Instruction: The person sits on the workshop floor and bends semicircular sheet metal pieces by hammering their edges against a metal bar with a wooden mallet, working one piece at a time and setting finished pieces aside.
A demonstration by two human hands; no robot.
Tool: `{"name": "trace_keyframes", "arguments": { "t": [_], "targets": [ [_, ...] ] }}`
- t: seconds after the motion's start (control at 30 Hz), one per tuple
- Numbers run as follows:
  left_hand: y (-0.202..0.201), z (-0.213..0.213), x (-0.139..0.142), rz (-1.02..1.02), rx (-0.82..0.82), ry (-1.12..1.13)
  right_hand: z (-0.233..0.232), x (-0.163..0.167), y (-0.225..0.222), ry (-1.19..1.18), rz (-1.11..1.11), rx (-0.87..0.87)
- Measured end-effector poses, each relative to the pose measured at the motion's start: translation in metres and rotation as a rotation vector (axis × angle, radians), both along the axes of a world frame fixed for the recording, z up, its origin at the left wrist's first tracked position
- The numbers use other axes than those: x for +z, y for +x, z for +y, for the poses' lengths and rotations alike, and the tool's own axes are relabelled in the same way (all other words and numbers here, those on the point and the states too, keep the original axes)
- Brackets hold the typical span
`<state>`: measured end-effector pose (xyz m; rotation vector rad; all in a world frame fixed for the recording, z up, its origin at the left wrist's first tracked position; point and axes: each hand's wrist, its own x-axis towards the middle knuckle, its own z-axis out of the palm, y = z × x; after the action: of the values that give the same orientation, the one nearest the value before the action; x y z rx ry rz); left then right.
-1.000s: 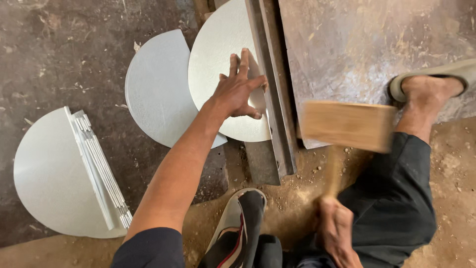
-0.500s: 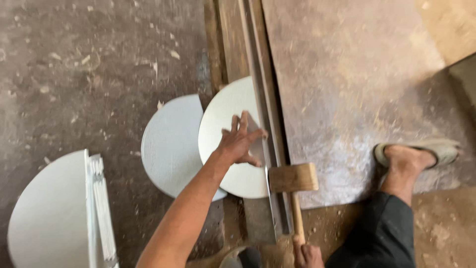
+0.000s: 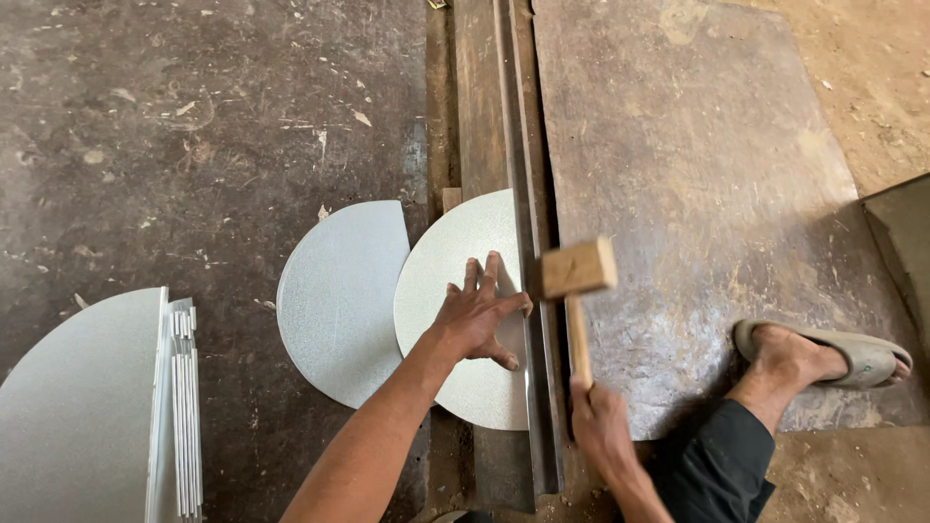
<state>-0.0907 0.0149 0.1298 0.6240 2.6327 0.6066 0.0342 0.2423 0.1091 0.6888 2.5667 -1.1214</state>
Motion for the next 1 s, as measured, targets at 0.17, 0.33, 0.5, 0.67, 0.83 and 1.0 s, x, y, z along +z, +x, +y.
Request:
{"name": "trace_keyframes", "arguments": {
  "t": [0.17, 0.33, 0.5, 0.67, 0.83, 1.0],
  "targets": [
    [0.0, -0.002, -0.001, 0.032, 0.016, 0.007, -0.016, 0.081, -0.047, -0.025, 0.842, 0.284],
    [0.001, -0.001, 0.007, 0.0, 0.026, -0.02, -0.03, 0.088, -0.092, -0.001, 1.215, 0.449],
    [-0.002, -0.004, 0.014, -0.058, 0.03, 0.039, -0.027, 0.055, -0.109, 0.5, 0.649, 0.57],
    [-0.005, -0.006, 0.008, -0.064, 0.009, 0.047, -0.015, 0.039, -0.074, 0.265, 0.971, 0.429],
    [-0.004, -0.005, 0.009, -0.103, 0.023, 0.031, -0.017, 0.041, -0.054, 0.3, 0.25, 0.353],
    [-0.003, -0.006, 0.014, -0.091, 0.005, 0.01, -0.011, 0.037, -0.038, 0.353, 0.586, 0.446]
  ]
}}
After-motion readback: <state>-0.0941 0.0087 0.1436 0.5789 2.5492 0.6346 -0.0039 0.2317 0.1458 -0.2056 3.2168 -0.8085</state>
